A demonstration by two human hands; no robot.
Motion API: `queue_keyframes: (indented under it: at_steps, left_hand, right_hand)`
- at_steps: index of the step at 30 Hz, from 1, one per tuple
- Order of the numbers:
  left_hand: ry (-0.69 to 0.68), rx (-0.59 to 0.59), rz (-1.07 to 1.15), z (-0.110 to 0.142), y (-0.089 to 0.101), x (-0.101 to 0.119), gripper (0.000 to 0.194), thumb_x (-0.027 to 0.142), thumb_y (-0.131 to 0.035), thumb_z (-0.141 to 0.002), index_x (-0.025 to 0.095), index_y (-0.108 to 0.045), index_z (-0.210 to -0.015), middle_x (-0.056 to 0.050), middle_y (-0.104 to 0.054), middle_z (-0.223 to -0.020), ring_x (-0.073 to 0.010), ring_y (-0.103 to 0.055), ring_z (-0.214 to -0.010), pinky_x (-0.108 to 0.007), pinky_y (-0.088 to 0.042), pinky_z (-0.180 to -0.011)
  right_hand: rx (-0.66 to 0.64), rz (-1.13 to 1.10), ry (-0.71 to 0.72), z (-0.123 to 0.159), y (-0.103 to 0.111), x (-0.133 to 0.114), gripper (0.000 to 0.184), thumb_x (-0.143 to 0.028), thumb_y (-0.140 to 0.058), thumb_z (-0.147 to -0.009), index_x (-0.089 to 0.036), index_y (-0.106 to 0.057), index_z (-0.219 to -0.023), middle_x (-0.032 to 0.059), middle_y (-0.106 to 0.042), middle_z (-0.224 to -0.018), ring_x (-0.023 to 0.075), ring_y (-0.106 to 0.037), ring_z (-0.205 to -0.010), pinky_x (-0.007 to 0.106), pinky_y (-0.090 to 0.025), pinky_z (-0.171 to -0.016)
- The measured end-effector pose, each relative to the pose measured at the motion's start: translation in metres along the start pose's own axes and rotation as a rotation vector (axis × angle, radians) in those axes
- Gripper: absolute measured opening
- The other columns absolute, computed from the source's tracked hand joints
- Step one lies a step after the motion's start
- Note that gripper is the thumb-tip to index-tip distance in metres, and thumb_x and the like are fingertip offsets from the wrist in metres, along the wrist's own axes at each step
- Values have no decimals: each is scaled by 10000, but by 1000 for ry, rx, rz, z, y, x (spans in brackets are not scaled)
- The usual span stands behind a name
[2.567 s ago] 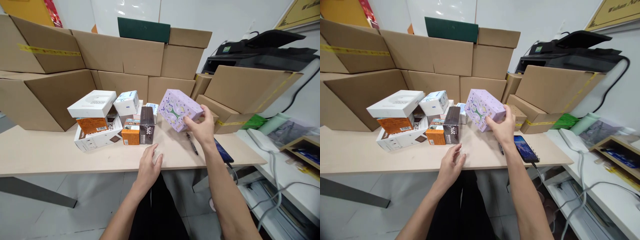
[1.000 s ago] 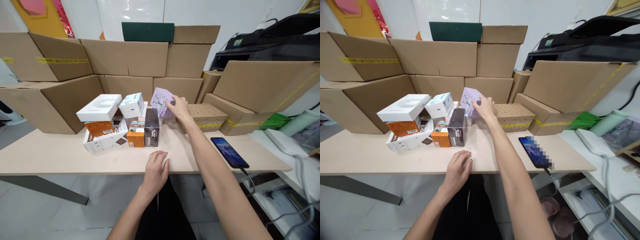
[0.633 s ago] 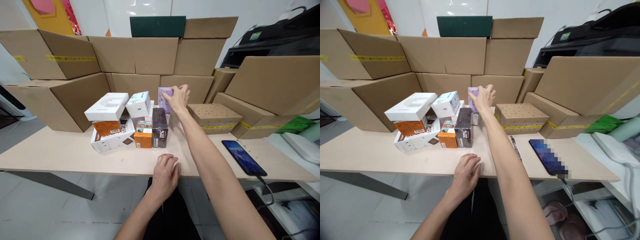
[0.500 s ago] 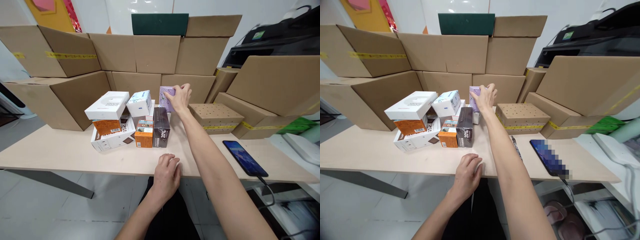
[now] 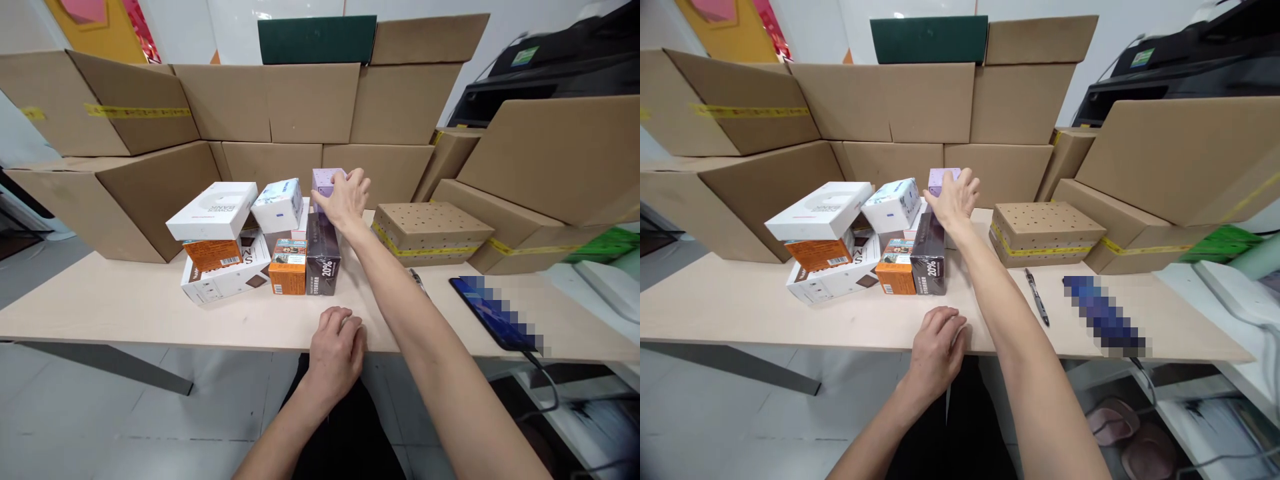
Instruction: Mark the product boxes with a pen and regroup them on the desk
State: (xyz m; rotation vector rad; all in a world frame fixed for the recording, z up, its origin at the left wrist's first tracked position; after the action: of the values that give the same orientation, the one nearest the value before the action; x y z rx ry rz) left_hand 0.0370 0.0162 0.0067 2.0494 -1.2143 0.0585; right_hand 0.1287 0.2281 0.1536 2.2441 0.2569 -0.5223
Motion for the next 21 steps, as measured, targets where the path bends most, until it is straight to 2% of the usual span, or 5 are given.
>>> queue_keyframes:
  at_steps: [6,9,12,16,21]
  left_hand:
    - [10,-19,3,2,-1,-4,188,116,-543,-906,202,-603,-1062,-110,-645,-1046,-244,-599,-1042,-443,-577,-899]
    - [4,-25,-8,2,-1,-5,191,126,-542,-912,203,-602,-1076,-111,-650,-1061,-249,-605,-1052,-448,-571,-909]
    - [32,-31,-15,2,-1,-4,205,141,-547,-913,206,-610,-1096,-107,-659,-1080,-253,-610,-1061,-448,-568,-913]
    - [92,-71,36,-4,0,-1,290,210,-554,-925,220,-594,-1212,-104,-669,-1157,-259,-623,-1108,-450,-559,-953]
    - [159,-191,200,-38,-16,2,468,275,-547,-926,167,-499,-1379,-146,-646,-1288,-276,-622,-1193,-464,-543,-1002]
  right_hand:
    - [-49,-30,73,14,37,30,491,-599,-532,-900,-180,-589,-1148,167,-435,-1237,373,-434,-1171,561,-398,-944]
    - [16,45,-28,17,73,83,521,-620,-484,-913,-198,-595,-1197,176,-458,-1265,362,-444,-1183,538,-386,-960]
    - [93,175,-286,20,108,151,544,-613,-485,-907,-169,-612,-1195,233,-469,-1296,408,-433,-1221,571,-383,-939]
    - [41,343,-572,25,128,230,584,-571,-562,-872,-106,-612,-1223,318,-479,-1321,447,-445,-1257,591,-389,-938]
    - [-71,299,-487,25,126,273,564,-562,-558,-855,-73,-666,-1113,261,-663,-1019,366,-632,-995,486,-490,-807]
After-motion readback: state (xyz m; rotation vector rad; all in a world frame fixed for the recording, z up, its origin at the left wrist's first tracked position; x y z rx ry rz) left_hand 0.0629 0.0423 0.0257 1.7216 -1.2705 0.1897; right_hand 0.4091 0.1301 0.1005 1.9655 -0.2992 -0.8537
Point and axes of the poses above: each hand's wrist, its own z-axis away from the middle knuckle, its own y-axis out of the back of the hand, x = y × z, the point moved 4 cm from there along -z, towards the middle knuckle
